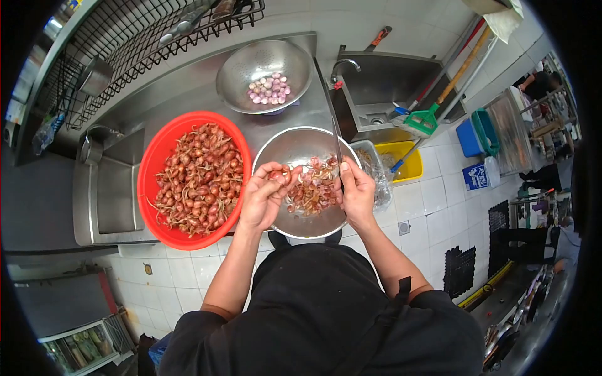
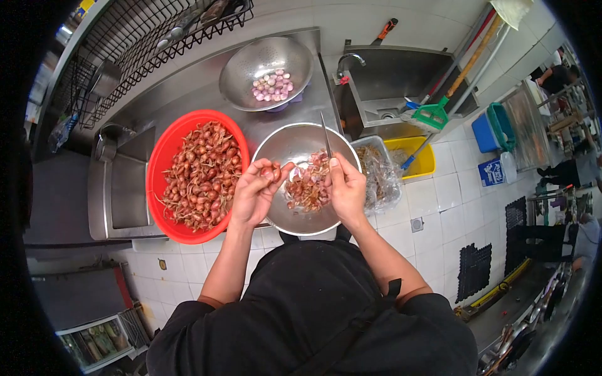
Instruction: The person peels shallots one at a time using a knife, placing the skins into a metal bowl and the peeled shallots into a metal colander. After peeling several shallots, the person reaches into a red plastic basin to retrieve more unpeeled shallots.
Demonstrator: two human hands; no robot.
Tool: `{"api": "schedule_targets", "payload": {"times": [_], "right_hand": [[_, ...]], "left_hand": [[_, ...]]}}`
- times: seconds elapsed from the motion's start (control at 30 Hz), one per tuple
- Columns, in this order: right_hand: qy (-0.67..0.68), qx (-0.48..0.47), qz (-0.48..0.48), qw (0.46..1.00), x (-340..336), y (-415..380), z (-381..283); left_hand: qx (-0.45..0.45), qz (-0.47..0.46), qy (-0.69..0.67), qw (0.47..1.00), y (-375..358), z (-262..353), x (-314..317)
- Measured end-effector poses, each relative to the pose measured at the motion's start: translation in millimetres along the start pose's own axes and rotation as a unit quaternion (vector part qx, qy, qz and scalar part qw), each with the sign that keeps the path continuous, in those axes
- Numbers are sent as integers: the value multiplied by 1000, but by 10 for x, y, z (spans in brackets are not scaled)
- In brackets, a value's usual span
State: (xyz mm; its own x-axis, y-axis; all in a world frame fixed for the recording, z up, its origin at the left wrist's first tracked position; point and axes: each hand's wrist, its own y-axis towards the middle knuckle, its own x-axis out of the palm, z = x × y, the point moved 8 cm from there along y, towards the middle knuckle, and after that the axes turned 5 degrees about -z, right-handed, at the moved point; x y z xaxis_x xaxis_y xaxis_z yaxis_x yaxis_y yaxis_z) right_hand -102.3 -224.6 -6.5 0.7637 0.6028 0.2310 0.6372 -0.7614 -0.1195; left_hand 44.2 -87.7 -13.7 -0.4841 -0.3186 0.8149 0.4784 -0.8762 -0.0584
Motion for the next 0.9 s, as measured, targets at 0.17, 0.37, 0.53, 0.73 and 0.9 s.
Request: {"api": "schedule_targets", "payload": {"times": [0.17,0.37,0.53,0.73,0.9], "right_hand": [[-188,83,-130,970,6,58,357],[-95,94,-165,977,234,-133,132],[-45,22,-242,969,463,-286,-142],[-83,-10,-264,961,589,-290,-309],[-103,-113,-228,961,623,-270,-354]], "left_hand": [[2,17,37,999,4,-41,-201],[-18,15,45,999,-60,-34,-127],[31,22,94,995,-60,19,-26],[105,36,179,978,-101,139,179],[130,55,248,958,-119,233,317]]}}
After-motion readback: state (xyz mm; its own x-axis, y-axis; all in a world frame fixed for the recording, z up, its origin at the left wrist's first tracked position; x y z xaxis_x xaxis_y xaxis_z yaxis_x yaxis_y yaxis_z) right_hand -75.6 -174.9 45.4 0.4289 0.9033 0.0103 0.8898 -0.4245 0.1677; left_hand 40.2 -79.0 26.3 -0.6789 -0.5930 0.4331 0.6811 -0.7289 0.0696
